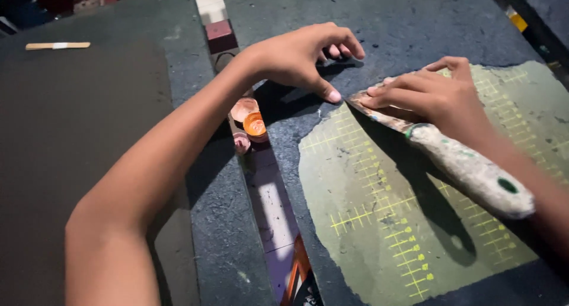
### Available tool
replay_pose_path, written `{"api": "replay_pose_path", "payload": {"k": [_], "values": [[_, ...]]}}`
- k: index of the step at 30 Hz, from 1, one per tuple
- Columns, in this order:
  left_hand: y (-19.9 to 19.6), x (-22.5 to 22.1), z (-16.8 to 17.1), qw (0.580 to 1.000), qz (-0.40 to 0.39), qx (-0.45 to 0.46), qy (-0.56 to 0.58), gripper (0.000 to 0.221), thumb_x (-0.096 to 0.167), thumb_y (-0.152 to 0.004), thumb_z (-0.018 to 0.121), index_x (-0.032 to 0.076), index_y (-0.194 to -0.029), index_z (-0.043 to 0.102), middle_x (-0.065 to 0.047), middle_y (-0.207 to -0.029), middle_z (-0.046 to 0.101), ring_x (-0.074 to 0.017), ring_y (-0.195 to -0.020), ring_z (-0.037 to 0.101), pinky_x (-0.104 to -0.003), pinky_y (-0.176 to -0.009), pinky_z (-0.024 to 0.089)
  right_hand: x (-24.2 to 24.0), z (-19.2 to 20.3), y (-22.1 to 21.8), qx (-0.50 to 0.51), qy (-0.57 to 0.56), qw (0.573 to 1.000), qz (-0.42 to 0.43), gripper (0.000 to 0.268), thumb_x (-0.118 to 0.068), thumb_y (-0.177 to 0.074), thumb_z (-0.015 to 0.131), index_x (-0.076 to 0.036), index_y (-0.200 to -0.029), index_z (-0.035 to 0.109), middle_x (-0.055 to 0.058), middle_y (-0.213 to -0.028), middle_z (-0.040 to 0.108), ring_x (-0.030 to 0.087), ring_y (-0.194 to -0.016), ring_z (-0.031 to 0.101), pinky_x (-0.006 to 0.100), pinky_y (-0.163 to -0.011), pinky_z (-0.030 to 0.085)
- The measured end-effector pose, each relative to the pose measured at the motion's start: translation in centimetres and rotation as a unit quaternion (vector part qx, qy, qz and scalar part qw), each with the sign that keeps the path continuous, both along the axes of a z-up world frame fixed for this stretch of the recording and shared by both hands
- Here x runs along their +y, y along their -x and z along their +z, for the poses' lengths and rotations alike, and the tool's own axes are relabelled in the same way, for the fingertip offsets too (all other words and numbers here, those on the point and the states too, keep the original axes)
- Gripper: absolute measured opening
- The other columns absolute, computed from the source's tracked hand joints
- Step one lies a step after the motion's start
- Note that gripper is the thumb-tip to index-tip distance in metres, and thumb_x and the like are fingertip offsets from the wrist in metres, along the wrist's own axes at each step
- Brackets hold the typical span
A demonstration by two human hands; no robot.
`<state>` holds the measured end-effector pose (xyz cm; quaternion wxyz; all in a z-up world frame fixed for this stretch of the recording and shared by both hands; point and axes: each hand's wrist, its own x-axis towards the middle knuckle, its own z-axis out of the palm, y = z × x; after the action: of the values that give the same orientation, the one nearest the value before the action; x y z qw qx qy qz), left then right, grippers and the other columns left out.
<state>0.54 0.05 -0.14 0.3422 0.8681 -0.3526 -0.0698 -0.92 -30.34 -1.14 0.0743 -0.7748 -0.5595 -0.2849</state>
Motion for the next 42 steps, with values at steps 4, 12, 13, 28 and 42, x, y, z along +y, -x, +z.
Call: {"api": "replay_pose_path", "payload": {"k": [4,12,13,28,42], "values": [[0.0,0.0,0.4,1.000,0.000,0.023,-0.006,0.072,0.037,-0.074,0.093,0.018,-0.133,0.057,-0.005,-0.133,0.058,-0.0203,-0.120,0.054,-0.036,-0.095,0.047,0.3,2.8,1.5,0.186,0.051,0.981,0.002,0.030,-0.027,-0.099,0.064,-0.035,-0.126,0.072,-0.013,-0.128,0.073,0.008,-0.122,0.064,0.042,-0.106,0.023],[-0.7,-0.2,-0.7,1.000,-0.004,-0.003,0.019,0.070,0.033,-0.070,0.096,0.018,-0.129,0.061,-0.007,-0.123,0.058,-0.0185,-0.114,0.057,-0.033,-0.094,0.048,-0.1,0.0,-1.6,0.118,0.119,0.985,0.039,0.037,-0.028,-0.099,0.064,-0.040,-0.134,0.066,-0.013,-0.126,0.069,0.014,-0.107,0.061,0.044,-0.103,0.026],[-0.7,-0.2,-0.7,1.000,-0.001,-0.005,0.014,0.071,0.032,-0.070,0.096,0.017,-0.130,0.061,-0.007,-0.124,0.058,-0.0193,-0.115,0.056,-0.034,-0.093,0.048,0.1,0.2,-1.4,0.070,0.126,0.989,0.030,0.036,-0.026,-0.099,0.068,-0.036,-0.133,0.068,-0.014,-0.123,0.071,0.013,-0.102,0.063,0.043,-0.101,0.027],[-0.6,-0.5,-0.2,1.000,0.010,-0.004,-0.010,0.072,0.037,-0.069,0.095,0.016,-0.129,0.061,-0.008,-0.125,0.060,-0.0217,-0.117,0.059,-0.036,-0.092,0.050,0.8,1.0,-0.9,0.145,0.094,0.984,0.035,0.012,-0.016,-0.097,0.069,-0.023,-0.106,0.071,-0.010,-0.106,0.073,0.013,-0.089,0.061,0.043,-0.097,0.026],[-0.1,-0.4,0.2,1.000,0.007,-0.009,-0.007,0.070,0.036,-0.069,0.093,0.016,-0.128,0.061,-0.008,-0.128,0.062,-0.0224,-0.118,0.060,-0.037,-0.093,0.050,2.4,2.3,1.5,0.145,0.011,0.988,0.045,0.019,-0.031,-0.103,0.062,-0.027,-0.111,0.078,-0.012,-0.111,0.078,0.006,-0.092,0.068,0.041,-0.094,0.026]]}}
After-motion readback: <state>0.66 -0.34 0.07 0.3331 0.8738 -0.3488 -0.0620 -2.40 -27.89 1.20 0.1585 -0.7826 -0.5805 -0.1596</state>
